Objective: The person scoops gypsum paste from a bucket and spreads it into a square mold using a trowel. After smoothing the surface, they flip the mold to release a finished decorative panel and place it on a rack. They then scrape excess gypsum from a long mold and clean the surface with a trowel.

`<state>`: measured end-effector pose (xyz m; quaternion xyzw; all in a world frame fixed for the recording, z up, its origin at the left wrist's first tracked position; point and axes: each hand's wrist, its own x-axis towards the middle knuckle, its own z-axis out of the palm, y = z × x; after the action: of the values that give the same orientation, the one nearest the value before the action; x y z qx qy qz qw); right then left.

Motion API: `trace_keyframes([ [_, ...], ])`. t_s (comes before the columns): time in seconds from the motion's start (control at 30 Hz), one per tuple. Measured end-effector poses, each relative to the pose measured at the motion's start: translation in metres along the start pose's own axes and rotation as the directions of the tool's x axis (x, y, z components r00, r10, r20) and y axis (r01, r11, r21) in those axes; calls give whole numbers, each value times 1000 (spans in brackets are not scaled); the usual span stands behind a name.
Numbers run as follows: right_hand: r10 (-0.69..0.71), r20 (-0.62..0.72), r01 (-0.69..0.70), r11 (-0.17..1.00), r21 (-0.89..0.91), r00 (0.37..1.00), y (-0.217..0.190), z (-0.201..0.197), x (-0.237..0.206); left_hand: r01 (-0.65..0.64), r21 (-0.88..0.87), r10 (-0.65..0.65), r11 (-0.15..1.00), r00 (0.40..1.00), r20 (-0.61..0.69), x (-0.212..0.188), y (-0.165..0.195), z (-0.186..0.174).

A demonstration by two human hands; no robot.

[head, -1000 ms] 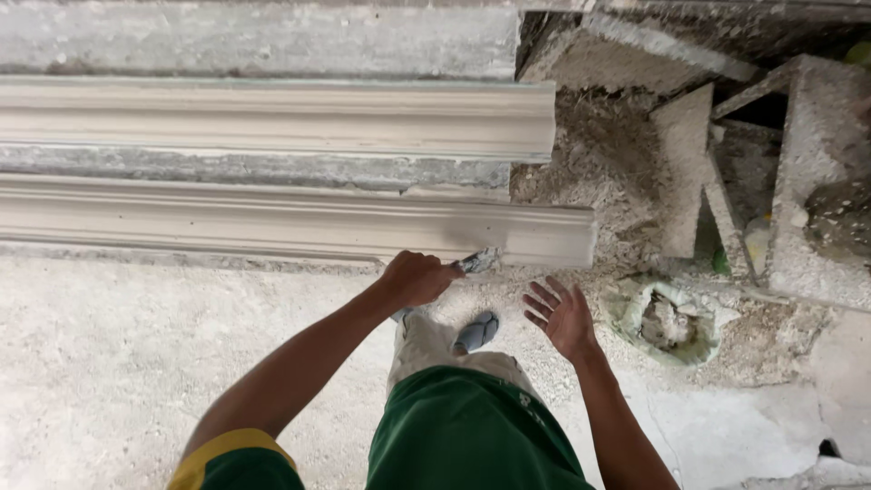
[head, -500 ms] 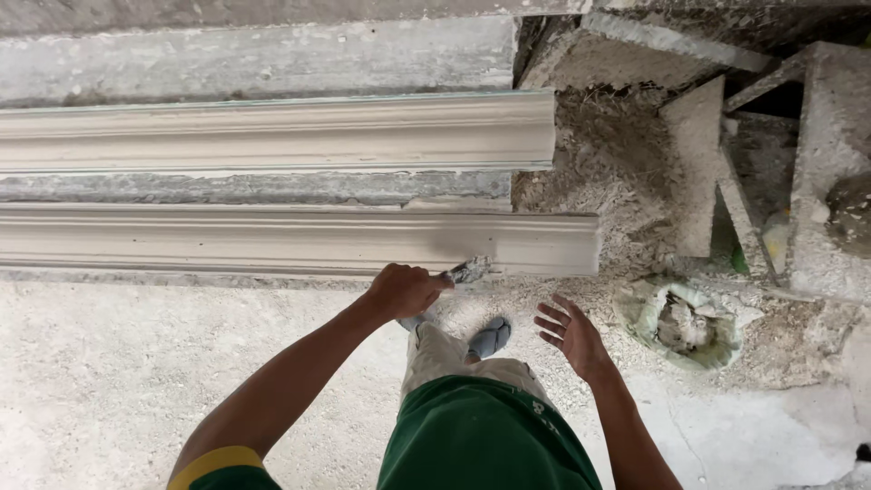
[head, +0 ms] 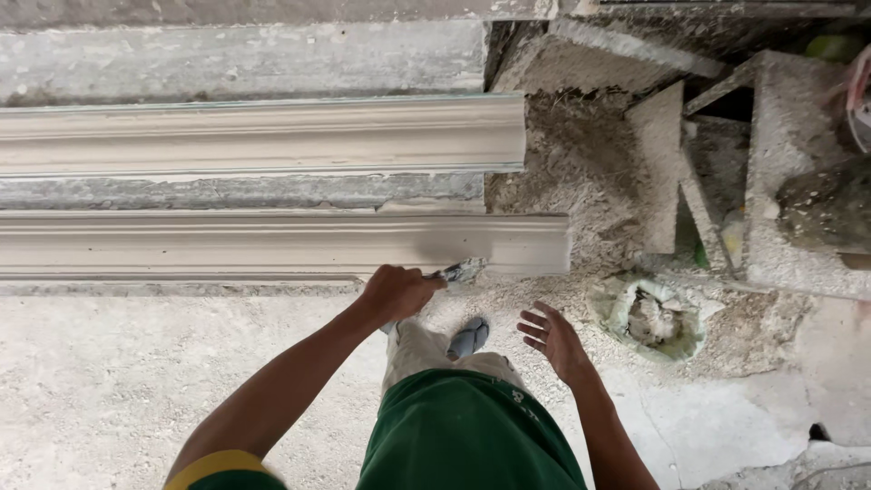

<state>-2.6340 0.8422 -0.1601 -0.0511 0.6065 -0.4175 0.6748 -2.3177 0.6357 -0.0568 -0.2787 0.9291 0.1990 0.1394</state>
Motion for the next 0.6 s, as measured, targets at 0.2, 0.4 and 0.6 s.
trace_keyframes([
  [0.2,-113,50,116,991,-65,992,2,-7,-7,53,10,-53,999,986,157,10,9,-4],
  [0.4,-42,-32,39,995,-91,999,-3,-6,-4,24,-26,-21,999,992,121,29,21,7],
  [0.6,-95,-95,87,992,-89,991,-16,-7,-6,0,-63,1,998,1000,20,38,36,18],
])
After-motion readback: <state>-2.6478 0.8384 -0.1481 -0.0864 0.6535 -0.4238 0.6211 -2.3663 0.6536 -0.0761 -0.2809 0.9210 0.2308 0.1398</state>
